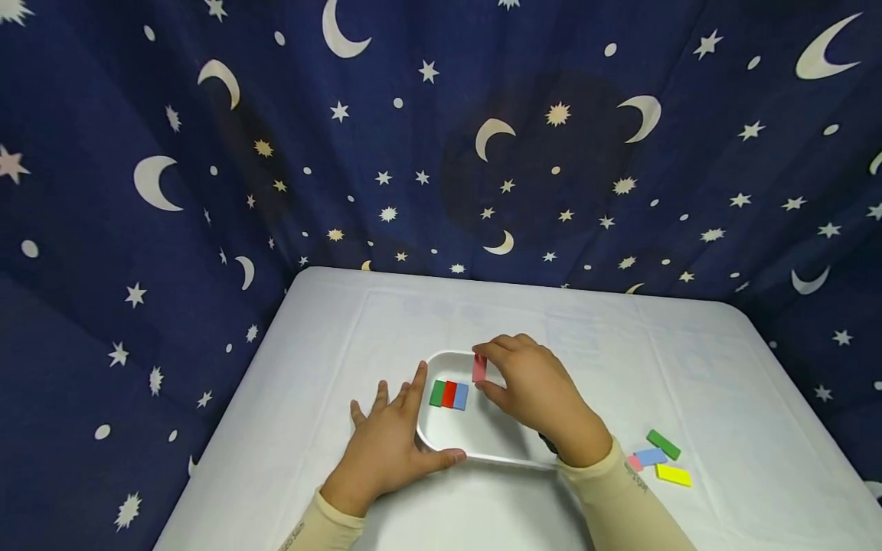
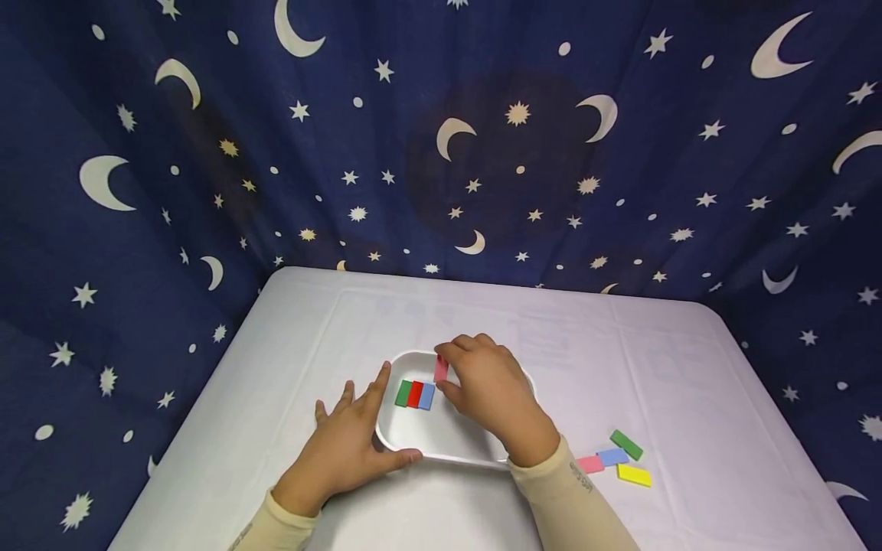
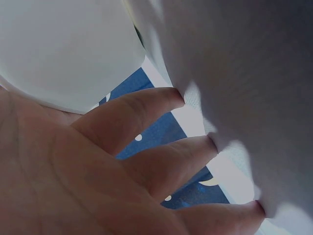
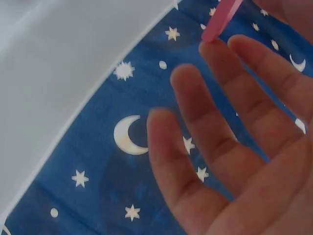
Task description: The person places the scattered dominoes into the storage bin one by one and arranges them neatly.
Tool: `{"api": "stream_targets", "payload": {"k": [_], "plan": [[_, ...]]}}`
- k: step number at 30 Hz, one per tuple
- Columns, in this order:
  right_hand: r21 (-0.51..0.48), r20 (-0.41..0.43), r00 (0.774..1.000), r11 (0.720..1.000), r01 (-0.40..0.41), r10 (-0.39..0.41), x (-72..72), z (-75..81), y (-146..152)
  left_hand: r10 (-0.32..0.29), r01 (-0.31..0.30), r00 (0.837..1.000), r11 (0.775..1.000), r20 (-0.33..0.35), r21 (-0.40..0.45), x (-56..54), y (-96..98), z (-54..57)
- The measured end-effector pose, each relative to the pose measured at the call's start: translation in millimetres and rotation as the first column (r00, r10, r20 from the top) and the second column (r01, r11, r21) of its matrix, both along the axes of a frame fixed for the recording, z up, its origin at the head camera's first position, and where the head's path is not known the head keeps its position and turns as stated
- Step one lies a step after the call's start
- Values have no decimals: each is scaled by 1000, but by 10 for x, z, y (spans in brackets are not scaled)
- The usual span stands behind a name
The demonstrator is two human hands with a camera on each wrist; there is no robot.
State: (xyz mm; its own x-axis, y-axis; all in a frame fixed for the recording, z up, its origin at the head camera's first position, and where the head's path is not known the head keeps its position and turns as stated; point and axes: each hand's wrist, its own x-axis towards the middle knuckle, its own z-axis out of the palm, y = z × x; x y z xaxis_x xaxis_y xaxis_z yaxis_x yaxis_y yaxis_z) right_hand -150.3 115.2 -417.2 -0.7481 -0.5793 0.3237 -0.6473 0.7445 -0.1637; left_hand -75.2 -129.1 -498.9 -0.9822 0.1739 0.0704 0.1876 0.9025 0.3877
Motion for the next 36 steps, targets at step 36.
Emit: {"api": "stream_targets", "payload": {"k": [36], "plan": [[311, 208, 974, 950, 21, -89, -121, -383, -302, -7, 8, 1000, 1000, -19, 22, 11, -16, -1]]}}
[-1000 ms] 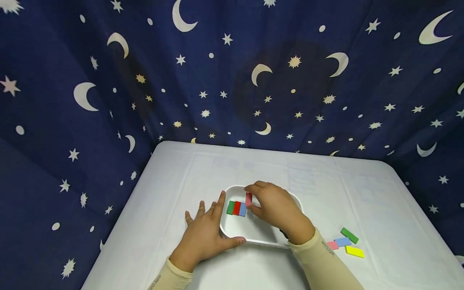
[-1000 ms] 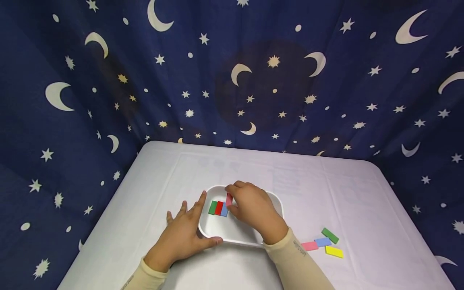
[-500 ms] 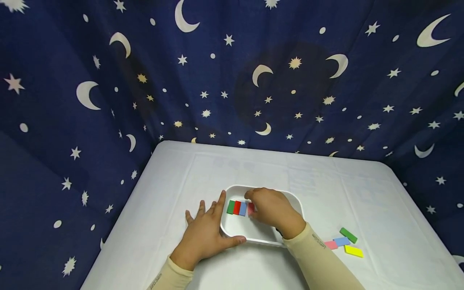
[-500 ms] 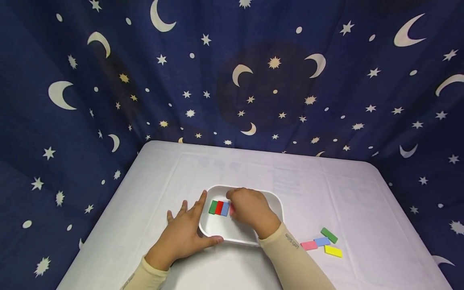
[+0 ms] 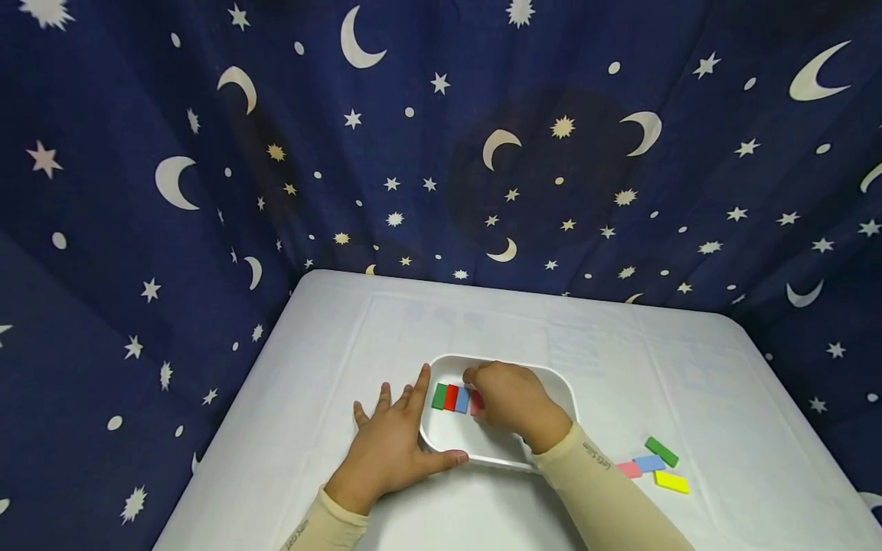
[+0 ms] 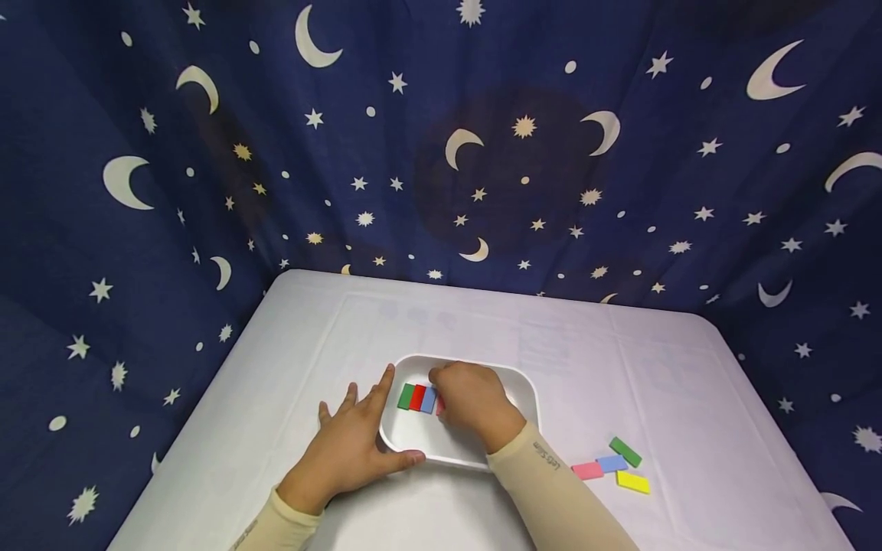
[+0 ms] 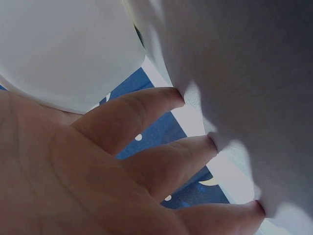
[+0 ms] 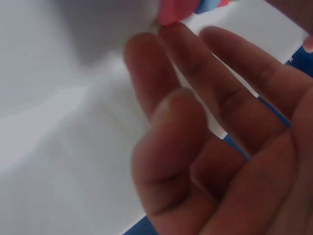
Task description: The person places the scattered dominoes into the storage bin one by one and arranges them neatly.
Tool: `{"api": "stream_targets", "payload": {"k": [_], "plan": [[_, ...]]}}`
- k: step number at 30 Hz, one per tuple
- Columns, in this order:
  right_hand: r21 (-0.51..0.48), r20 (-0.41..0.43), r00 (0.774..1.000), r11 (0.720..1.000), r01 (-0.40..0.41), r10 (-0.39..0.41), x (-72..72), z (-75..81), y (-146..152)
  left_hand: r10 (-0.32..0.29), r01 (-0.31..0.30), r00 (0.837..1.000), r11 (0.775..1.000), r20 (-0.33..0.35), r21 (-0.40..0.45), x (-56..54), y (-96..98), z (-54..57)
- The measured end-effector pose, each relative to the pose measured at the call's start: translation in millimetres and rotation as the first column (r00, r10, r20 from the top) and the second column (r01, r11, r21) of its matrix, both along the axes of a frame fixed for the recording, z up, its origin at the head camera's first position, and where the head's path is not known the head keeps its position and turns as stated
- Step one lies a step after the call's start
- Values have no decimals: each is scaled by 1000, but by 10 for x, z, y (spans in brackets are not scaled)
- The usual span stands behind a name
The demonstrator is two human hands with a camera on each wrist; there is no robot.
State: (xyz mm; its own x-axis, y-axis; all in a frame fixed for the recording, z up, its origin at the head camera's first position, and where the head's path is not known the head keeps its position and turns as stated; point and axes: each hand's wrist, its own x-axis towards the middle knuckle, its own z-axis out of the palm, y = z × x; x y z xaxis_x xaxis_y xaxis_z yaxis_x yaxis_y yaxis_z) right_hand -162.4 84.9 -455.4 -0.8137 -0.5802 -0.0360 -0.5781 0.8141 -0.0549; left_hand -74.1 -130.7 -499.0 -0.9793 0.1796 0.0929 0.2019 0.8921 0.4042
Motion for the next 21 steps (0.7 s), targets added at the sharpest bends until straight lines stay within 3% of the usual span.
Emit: {"api": "stream_targets", "payload": {"k": [21], "plan": [[-27, -23, 1000, 1000, -8, 8, 5, -27, -22, 2, -2, 1000, 1000, 13, -9, 0, 9, -5]]}}
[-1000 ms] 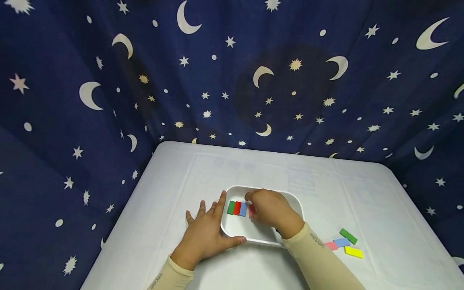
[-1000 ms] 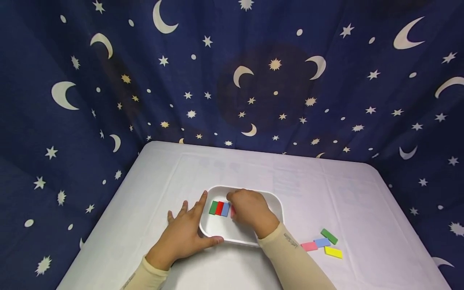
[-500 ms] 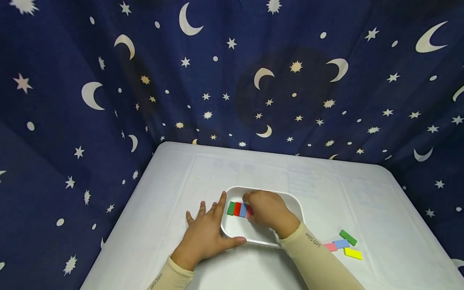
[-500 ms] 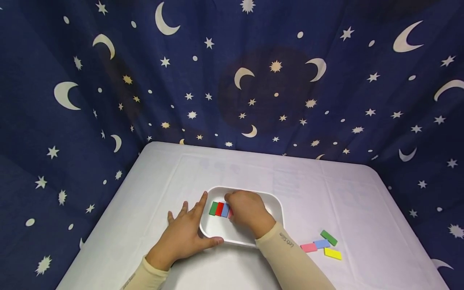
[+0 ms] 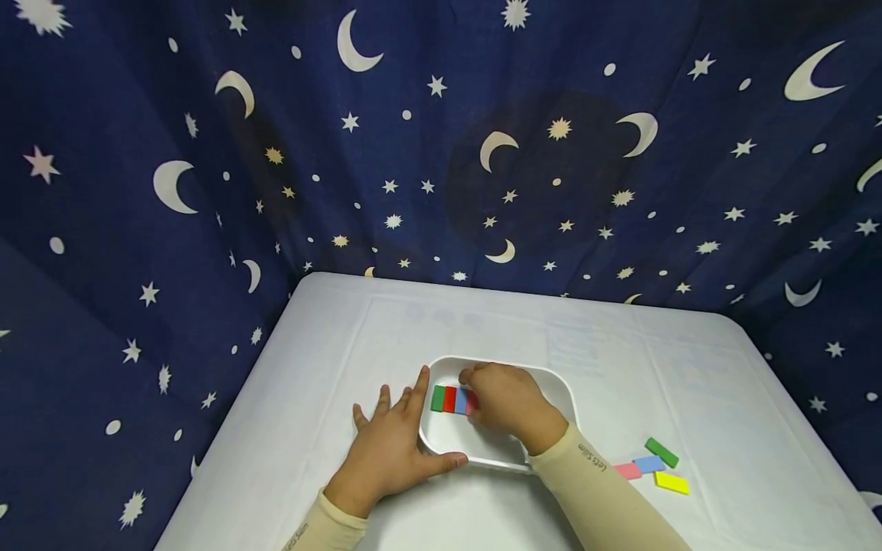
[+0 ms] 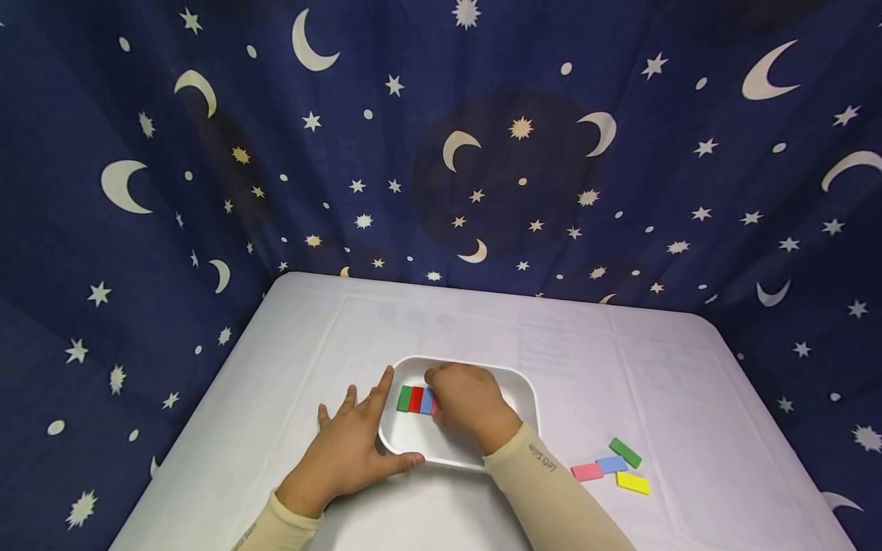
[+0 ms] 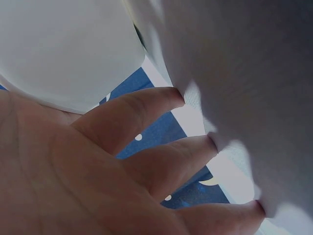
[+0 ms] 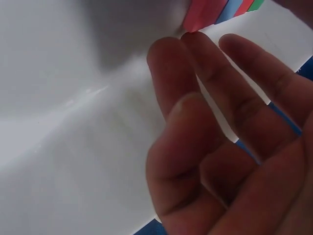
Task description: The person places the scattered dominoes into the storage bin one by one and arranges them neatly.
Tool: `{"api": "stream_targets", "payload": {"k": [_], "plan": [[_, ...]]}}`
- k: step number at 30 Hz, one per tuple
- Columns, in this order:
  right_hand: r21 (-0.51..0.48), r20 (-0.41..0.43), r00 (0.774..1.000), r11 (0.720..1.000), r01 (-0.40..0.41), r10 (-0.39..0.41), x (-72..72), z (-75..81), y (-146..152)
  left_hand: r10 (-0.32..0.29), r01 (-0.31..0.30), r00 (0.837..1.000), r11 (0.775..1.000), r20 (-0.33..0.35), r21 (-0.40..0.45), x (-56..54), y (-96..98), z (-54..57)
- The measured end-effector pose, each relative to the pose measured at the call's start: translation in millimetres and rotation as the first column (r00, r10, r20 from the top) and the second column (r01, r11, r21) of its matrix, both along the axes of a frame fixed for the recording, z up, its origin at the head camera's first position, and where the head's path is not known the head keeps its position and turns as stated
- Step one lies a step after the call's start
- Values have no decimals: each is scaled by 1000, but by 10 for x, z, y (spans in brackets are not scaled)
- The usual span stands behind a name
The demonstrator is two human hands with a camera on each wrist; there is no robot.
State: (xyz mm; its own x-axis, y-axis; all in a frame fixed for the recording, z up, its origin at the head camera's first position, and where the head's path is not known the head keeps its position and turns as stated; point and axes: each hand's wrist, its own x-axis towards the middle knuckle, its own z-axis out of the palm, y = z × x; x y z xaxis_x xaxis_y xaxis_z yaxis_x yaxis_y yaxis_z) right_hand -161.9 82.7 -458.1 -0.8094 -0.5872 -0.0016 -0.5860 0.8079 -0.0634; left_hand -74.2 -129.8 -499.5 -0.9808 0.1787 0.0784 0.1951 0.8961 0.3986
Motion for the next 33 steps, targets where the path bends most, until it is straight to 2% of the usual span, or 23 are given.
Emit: {"api": "stream_targets", "payload": {"k": [9, 18, 26, 33], "plan": [[7, 7, 1000, 1000, 11, -11, -10, 4, -5, 5, -5, 1000, 1000, 1, -4, -2, -1, -13], [-22, 39, 998, 999, 43, -43, 24, 100, 16, 3, -3, 1000, 1000, -9, -8, 3, -7, -13], [-51, 11, 999, 998, 35, -34, 161, 188, 97, -7, 7, 1000, 1000, -16, 0, 1, 11, -16], [-128, -61, 998, 992, 4, -12, 378, 309, 212, 3, -3, 1000, 1000, -9, -17, 13, 21, 0]]}}
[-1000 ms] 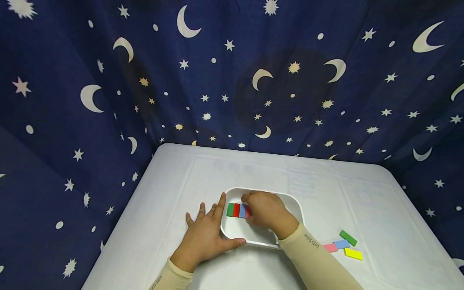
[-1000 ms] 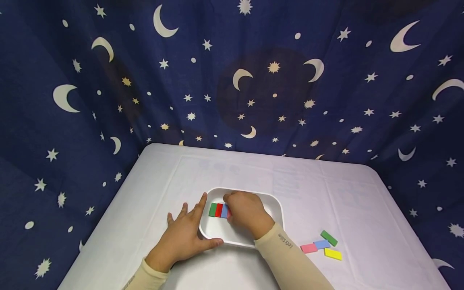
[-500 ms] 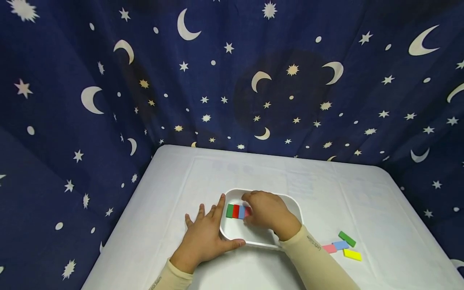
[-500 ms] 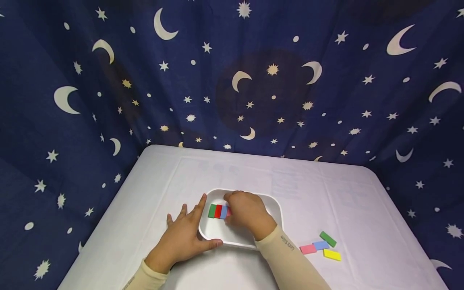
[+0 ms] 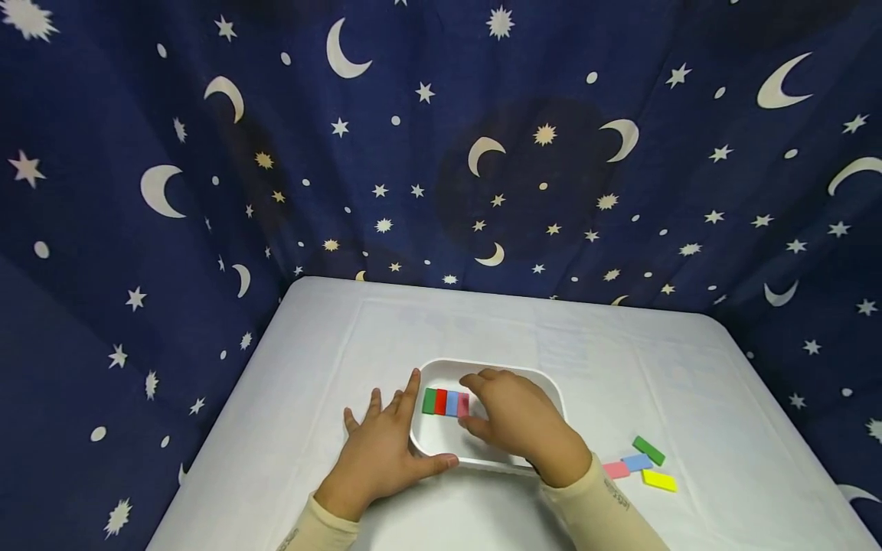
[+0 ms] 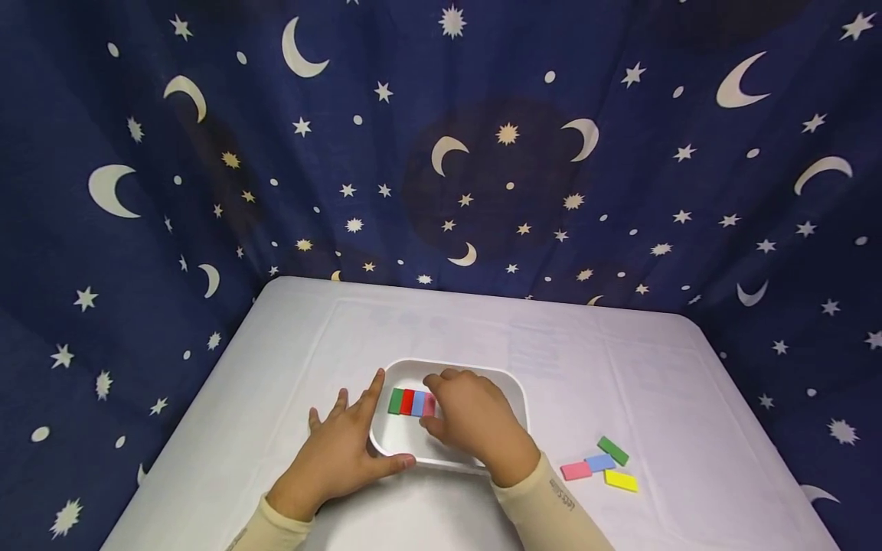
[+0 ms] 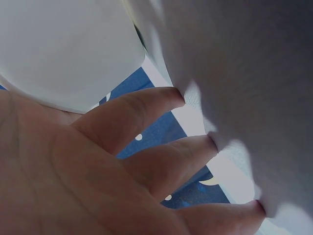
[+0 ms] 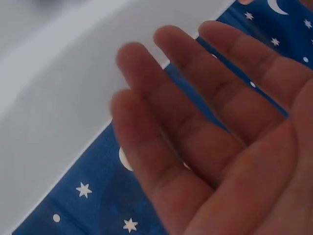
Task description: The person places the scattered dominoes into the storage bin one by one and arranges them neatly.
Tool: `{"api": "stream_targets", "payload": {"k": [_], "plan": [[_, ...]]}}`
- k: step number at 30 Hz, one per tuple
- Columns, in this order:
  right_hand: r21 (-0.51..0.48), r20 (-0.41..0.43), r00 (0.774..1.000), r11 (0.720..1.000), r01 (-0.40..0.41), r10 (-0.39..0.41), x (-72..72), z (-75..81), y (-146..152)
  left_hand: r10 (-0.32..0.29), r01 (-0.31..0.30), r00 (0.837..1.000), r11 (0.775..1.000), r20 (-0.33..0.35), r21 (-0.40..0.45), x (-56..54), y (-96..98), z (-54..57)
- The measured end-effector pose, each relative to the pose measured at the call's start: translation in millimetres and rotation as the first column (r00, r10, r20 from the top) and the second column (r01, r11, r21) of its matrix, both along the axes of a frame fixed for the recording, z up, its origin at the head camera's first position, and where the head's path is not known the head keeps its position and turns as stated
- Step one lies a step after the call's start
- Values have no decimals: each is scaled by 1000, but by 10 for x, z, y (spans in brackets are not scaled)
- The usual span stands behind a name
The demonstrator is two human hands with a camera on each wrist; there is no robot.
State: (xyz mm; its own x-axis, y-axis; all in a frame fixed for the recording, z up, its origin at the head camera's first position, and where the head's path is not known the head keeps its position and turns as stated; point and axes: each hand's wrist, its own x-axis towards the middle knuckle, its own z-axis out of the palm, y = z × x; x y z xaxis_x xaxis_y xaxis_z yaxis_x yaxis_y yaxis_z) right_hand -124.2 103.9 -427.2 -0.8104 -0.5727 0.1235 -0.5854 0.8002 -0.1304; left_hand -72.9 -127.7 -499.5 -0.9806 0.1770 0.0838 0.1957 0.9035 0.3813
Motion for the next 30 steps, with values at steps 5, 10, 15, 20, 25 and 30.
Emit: {"api": "stream_targets", "payload": {"k": [5, 10, 15, 20, 25, 30], "plan": [[-83, -77, 996, 996, -41, 35, 147, 58, 100, 0, 0, 1000, 1000, -4, 7, 0, -13, 6], [-155, -131, 991, 987, -48, 28, 269, 77, 250, 4, -4, 1000, 1000, -10, 1, -9, -10, 5], [-162, -157, 987, 987, -14, -12, 343, 48, 424, 11, -11, 1000, 1000, -8, 1, -9, -11, 4], [-179, -196, 979, 984, 19, -54, 414, -22, 607, 3, -3, 1000, 1000, -10, 6, -8, 1, -12], [-202, -221, 970, 978, 52, -97, 517, -89, 803, 6, -6, 1000, 1000, 8, 2, 5, 13, -19], [-221, -188, 970, 969, 114, -157, 610, -159, 991, 12, -12, 1000, 1000, -1, 2, 9, 22, -13]]}}
